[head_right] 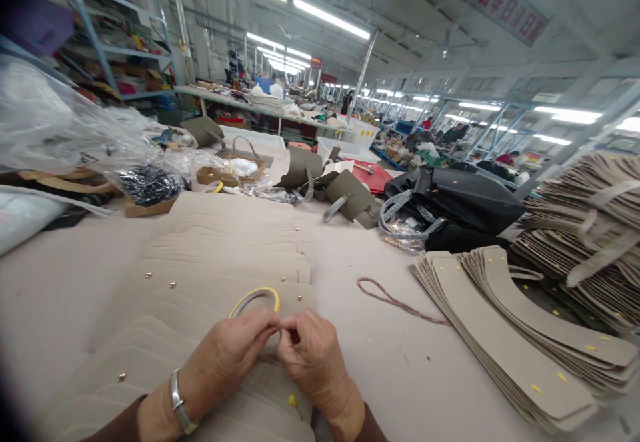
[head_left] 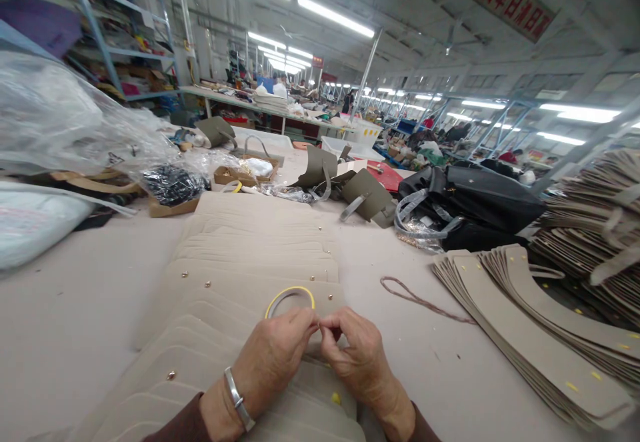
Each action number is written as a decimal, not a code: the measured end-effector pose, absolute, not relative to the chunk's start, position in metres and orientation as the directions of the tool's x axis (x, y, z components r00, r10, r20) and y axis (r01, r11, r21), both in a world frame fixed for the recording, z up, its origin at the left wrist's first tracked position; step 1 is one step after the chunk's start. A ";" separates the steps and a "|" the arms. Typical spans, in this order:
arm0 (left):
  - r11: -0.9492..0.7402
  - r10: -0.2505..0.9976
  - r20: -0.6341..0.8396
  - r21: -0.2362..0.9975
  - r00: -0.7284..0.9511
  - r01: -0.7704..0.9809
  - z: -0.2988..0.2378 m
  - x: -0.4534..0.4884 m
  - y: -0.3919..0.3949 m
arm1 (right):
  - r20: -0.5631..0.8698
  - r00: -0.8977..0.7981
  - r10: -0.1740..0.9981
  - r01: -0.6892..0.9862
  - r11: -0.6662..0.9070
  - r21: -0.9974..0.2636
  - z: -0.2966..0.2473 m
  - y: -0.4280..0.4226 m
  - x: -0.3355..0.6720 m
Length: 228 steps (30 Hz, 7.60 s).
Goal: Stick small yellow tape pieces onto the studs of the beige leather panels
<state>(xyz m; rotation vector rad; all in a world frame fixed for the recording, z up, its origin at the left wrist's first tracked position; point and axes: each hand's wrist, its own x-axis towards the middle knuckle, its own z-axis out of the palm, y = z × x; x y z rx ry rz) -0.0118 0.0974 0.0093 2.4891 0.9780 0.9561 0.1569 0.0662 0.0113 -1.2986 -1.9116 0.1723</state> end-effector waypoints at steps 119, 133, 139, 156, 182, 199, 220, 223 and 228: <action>-0.711 0.694 0.323 0.449 0.644 0.541 0.016 -0.037 0.097 | 0.498 -0.324 0.804 0.591 0.583 -0.557 0.007 0.080 0.146; -0.772 0.627 0.490 0.287 0.606 0.567 0.019 -0.028 0.089 | -0.172 0.088 0.981 0.176 -0.185 -0.967 0.015 0.088 0.148; -0.705 0.708 0.203 0.162 0.676 0.690 0.015 -0.027 0.097 | -0.304 0.005 0.953 0.276 -0.293 -0.915 0.003 0.089 0.169; -0.650 0.749 0.033 0.226 0.661 0.726 0.014 -0.022 0.103 | -0.013 -0.021 1.000 0.737 0.007 -0.676 0.006 0.090 0.155; -0.774 0.633 0.478 0.376 0.609 0.509 0.003 -0.039 0.102 | 0.058 -0.236 0.970 0.710 0.213 -0.671 0.022 0.081 0.164; -0.748 0.661 0.429 0.448 0.616 0.490 -0.003 -0.033 0.099 | 0.594 -0.262 0.761 0.616 0.605 -0.504 0.006 0.082 0.144; -0.638 0.770 0.137 0.181 0.623 0.748 0.006 -0.019 0.100 | -0.077 0.108 0.991 0.333 -0.109 -0.937 0.004 0.107 0.155; -0.625 0.773 0.017 0.185 0.634 0.758 0.010 -0.017 0.104 | 0.004 0.093 0.996 0.505 -0.044 -0.862 0.002 0.110 0.151; -0.607 0.777 -0.064 0.185 0.626 0.773 0.014 -0.016 0.105 | 0.185 0.051 0.981 0.714 0.094 -0.694 0.003 0.115 0.145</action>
